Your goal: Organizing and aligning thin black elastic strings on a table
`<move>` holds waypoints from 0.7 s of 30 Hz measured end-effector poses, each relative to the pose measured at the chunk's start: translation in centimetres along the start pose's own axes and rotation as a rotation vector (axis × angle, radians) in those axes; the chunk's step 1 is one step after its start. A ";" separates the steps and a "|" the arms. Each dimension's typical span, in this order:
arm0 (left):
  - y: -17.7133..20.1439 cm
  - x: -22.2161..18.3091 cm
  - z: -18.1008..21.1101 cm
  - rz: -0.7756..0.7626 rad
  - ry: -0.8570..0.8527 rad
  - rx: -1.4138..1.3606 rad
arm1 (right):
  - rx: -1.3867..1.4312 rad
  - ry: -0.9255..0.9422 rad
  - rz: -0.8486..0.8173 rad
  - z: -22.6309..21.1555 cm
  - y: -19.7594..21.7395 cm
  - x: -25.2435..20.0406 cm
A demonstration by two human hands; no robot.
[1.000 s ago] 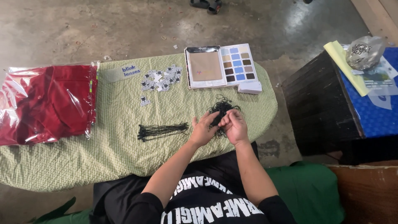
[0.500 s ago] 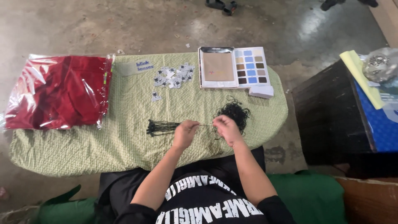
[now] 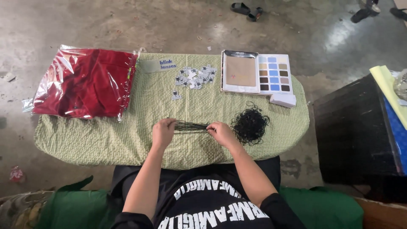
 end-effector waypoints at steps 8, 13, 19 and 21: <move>2.5 -2.8 0.4 -0.047 0.277 0.056 | -0.214 0.059 0.050 2.4 -2.3 0.1; 1.9 -2.4 -0.4 -0.039 0.248 0.037 | -0.253 0.081 0.096 3.4 -3.0 0.1; -2.0 3.4 -5.3 -0.035 0.183 0.199 | -0.246 0.174 0.205 3.3 -2.8 1.9; -1.4 4.8 -3.7 -0.021 0.150 0.331 | -0.270 0.190 0.201 3.8 -3.1 2.9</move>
Point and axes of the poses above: each hand's wrist, its own x-axis towards the middle knuckle, its own y-axis out of the back of the hand, z = x × y, the point moved 1 cm from there along x, towards the middle knuckle, and after that the axes turned 1 degree about y, right-handed, at the moved point
